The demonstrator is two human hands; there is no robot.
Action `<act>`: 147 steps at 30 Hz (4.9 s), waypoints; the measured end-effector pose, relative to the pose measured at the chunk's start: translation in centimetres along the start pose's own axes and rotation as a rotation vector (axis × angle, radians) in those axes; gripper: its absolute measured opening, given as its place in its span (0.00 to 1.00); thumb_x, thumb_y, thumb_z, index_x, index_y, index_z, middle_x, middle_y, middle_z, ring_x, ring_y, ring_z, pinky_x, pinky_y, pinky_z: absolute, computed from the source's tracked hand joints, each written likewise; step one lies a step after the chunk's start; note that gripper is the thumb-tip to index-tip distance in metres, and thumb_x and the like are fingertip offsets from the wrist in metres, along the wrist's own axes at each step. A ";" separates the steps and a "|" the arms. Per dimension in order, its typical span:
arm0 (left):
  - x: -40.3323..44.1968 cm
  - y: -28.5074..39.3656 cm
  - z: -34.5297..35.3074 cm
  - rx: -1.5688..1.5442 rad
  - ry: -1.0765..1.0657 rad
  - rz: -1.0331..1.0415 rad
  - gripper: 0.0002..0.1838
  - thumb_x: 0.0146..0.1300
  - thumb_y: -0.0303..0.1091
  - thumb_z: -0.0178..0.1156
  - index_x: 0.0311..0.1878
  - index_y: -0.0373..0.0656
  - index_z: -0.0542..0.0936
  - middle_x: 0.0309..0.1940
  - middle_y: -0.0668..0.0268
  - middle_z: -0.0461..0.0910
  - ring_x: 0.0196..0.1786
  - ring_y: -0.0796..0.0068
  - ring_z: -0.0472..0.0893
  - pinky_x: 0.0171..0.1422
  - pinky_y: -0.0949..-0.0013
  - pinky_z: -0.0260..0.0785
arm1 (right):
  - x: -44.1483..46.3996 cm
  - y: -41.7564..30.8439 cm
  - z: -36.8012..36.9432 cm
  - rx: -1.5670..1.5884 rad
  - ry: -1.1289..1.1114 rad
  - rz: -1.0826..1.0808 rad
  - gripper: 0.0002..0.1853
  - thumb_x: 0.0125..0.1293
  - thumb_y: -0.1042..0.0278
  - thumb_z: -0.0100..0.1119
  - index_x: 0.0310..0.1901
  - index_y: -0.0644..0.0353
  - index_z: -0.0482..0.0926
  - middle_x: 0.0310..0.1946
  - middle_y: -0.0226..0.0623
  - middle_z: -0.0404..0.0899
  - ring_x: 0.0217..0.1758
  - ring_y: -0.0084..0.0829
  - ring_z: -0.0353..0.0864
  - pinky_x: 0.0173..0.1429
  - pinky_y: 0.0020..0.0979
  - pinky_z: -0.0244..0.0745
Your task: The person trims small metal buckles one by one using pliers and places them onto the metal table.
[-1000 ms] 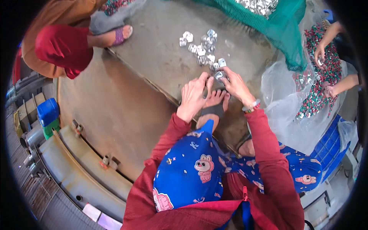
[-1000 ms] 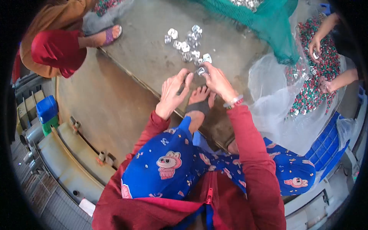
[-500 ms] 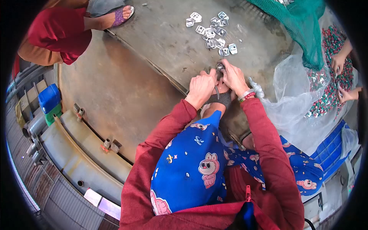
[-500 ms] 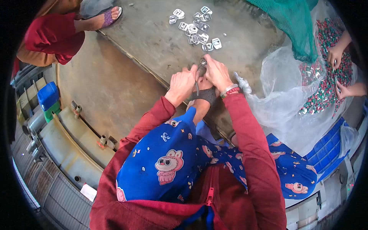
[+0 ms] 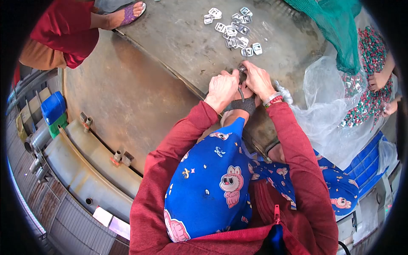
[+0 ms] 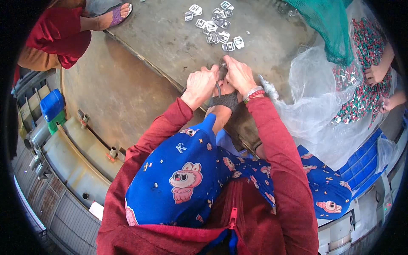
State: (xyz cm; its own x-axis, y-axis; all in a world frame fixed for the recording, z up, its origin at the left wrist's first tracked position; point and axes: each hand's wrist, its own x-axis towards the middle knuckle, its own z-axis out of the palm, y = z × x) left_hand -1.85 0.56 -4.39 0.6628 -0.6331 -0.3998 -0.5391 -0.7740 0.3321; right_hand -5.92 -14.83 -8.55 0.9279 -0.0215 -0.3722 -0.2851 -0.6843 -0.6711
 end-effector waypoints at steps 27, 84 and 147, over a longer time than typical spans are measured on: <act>-1.2 -1.6 -4.8 -0.710 0.090 -0.308 0.16 0.68 0.46 0.54 0.38 0.41 0.79 0.21 0.66 0.78 0.21 0.79 0.73 0.23 0.70 0.64 | -0.4 0.7 -3.9 1.028 -0.285 0.142 0.22 0.63 0.76 0.50 0.59 0.53 0.71 0.44 0.29 0.78 0.40 0.21 0.73 0.42 0.25 0.70; 0.3 0.6 -7.4 -1.043 0.233 -0.219 0.11 0.63 0.37 0.61 0.38 0.37 0.80 0.24 0.70 0.79 0.26 0.82 0.72 0.29 0.71 0.64 | -2.9 -5.7 -10.0 1.324 -0.158 0.165 0.26 0.72 0.71 0.43 0.69 0.64 0.56 0.63 0.47 0.66 0.48 0.33 0.80 0.51 0.31 0.78; -2.3 2.4 -6.7 -0.163 0.126 0.041 0.13 0.66 0.39 0.51 0.31 0.39 0.73 0.23 0.49 0.78 0.26 0.46 0.79 0.28 0.51 0.70 | -1.9 -2.9 -4.9 1.312 -0.011 0.496 0.11 0.68 0.64 0.56 0.40 0.65 0.79 0.22 0.32 0.77 0.17 0.18 0.74 0.18 0.18 0.67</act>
State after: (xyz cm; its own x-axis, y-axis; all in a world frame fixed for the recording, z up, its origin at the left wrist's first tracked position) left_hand -1.17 0.19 3.02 0.7072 -0.6507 -0.2765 -0.4826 -0.7301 0.4837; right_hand -5.68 -16.35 -2.74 0.6653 -0.0470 -0.7451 -0.5984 0.5632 -0.5698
